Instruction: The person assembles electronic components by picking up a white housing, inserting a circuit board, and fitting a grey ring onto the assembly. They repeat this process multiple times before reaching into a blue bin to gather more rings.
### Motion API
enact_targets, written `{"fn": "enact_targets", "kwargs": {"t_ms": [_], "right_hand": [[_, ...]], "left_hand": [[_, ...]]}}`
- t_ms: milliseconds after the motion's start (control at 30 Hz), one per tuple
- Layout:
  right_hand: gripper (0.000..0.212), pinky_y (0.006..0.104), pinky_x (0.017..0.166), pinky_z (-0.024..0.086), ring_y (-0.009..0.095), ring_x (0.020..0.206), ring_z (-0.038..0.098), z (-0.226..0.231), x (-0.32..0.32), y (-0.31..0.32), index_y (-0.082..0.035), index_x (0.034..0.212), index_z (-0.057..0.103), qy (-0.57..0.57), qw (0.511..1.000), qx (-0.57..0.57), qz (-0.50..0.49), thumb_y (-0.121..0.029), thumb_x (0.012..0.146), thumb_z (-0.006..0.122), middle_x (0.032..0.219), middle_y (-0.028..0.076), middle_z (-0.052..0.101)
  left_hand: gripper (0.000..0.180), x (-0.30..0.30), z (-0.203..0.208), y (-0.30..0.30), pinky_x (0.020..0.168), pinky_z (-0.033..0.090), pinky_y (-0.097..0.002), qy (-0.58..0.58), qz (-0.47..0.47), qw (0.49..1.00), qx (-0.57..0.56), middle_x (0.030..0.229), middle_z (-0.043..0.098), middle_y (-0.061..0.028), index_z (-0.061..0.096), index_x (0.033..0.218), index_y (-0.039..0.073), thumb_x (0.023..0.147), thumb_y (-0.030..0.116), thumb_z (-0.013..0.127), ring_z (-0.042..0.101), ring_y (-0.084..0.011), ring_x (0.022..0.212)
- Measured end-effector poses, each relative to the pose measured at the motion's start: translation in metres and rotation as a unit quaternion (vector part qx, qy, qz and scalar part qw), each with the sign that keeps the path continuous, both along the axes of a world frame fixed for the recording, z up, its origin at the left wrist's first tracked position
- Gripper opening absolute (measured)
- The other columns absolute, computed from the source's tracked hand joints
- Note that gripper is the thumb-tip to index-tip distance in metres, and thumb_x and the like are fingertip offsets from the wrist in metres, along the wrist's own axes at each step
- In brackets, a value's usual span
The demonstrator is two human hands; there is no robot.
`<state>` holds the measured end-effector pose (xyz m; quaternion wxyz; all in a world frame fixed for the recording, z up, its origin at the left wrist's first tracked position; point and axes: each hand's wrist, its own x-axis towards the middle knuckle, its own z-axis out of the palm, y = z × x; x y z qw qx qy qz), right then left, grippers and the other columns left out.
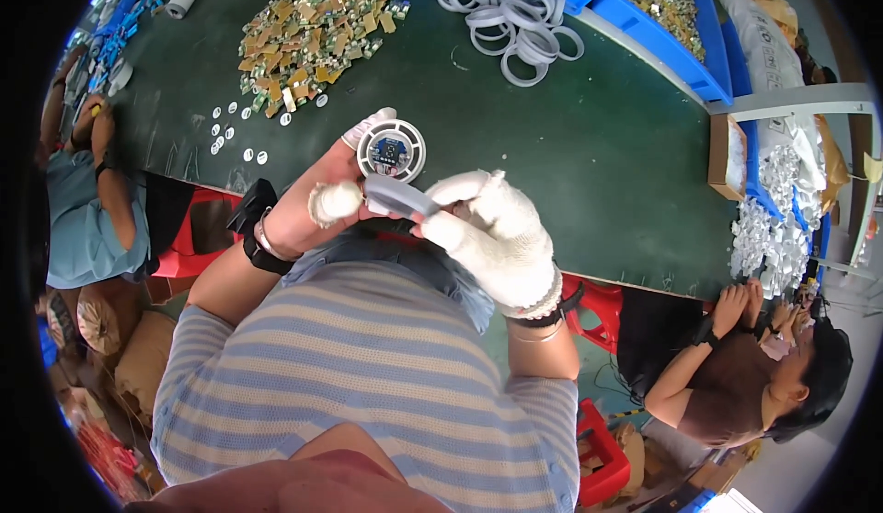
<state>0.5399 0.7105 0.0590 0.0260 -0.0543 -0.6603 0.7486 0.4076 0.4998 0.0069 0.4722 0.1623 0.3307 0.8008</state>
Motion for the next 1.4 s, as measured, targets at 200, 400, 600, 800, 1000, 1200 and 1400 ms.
{"fn": "enact_targets", "kwargs": {"t_ms": [200, 400, 600, 800, 1000, 1200, 1400], "right_hand": [[0.024, 0.0376, 0.083, 0.064, 0.026, 0.088, 0.075, -0.002, -0.006, -0.012, 0.006, 0.112, 0.064, -0.011, 1.0, 0.007, -0.015, 0.001, 0.09, 0.074, 0.102, 0.018, 0.073], [0.029, 0.0366, 0.082, 0.063, 0.025, 0.088, 0.075, 0.005, -0.008, -0.011, 0.006, 0.115, 0.063, -0.028, 0.999, 0.044, -0.007, -0.005, 0.091, 0.075, 0.103, 0.018, 0.072], [0.024, 0.029, 0.082, 0.055, 0.015, 0.09, 0.071, 0.007, -0.004, -0.014, 0.0, 0.114, 0.069, -0.027, 0.999, -0.004, -0.034, -0.015, 0.096, 0.076, 0.097, 0.009, 0.075], [0.032, 0.0377, 0.081, 0.065, 0.026, 0.092, 0.075, 0.001, -0.004, -0.01, 0.008, 0.118, 0.063, -0.057, 0.997, 0.044, -0.028, -0.007, 0.093, 0.074, 0.107, 0.018, 0.071], [0.038, 0.0324, 0.082, 0.059, 0.022, 0.092, 0.072, -0.012, -0.006, -0.006, 0.005, 0.123, 0.064, -0.006, 0.986, 0.163, -0.016, -0.011, 0.093, 0.078, 0.115, 0.017, 0.07], [0.064, 0.0439, 0.09, 0.055, 0.035, 0.106, 0.066, -0.008, -0.025, -0.015, -0.008, 0.132, 0.064, 0.095, 0.921, 0.378, -0.025, -0.033, 0.078, 0.088, 0.124, 0.017, 0.067], [0.042, 0.0446, 0.078, 0.053, 0.035, 0.086, 0.066, -0.011, -0.038, -0.019, -0.007, 0.104, 0.073, 0.172, 0.893, 0.411, -0.065, -0.029, 0.074, 0.092, 0.098, 0.011, 0.072]], "left_hand": [[0.115, 0.009, -0.002, -0.007, 0.107, 0.052, -0.0362, 0.059, 0.004, 0.997, -0.04, 0.159, 0.042, -0.0082, 0.012, 0.17, 0.017, 0.083, -0.007, 0.083, 0.055, -0.0197, 0.135], [0.116, 0.013, 0.002, -0.006, 0.118, 0.041, -0.0402, 0.076, 0.014, 0.995, -0.068, 0.157, 0.043, -0.0051, 0.016, 0.169, 0.017, 0.08, 0.001, 0.088, 0.047, -0.0203, 0.143], [0.114, 0.015, -0.002, -0.006, 0.103, 0.055, -0.035, 0.11, 0.01, 0.992, -0.067, 0.158, 0.043, -0.0061, 0.014, 0.169, 0.018, 0.082, -0.009, 0.084, 0.057, -0.0182, 0.131], [0.115, 0.016, -0.005, -0.005, 0.105, 0.054, -0.0364, 0.12, 0.017, 0.99, -0.077, 0.158, 0.043, -0.0057, 0.016, 0.169, 0.017, 0.081, -0.007, 0.085, 0.058, -0.0185, 0.129], [0.105, 0.019, -0.009, -0.006, 0.117, 0.044, -0.0411, 0.128, 0.032, 0.989, -0.061, 0.155, 0.047, -0.0073, 0.024, 0.167, 0.015, 0.083, -0.007, 0.084, 0.049, -0.0207, 0.142], [0.078, 0.029, -0.002, 0.004, 0.11, 0.048, -0.0387, 0.269, -0.006, 0.957, -0.104, 0.147, 0.056, -0.0057, 0.045, 0.154, 0.01, 0.087, -0.006, 0.081, 0.056, -0.0206, 0.135], [0.08, 0.015, 0.005, 0.008, 0.103, 0.051, -0.0365, 0.484, 0.015, 0.867, -0.121, 0.135, 0.065, -0.0081, 0.048, 0.151, 0.01, 0.083, 0.009, 0.09, 0.064, -0.0193, 0.122]]}}
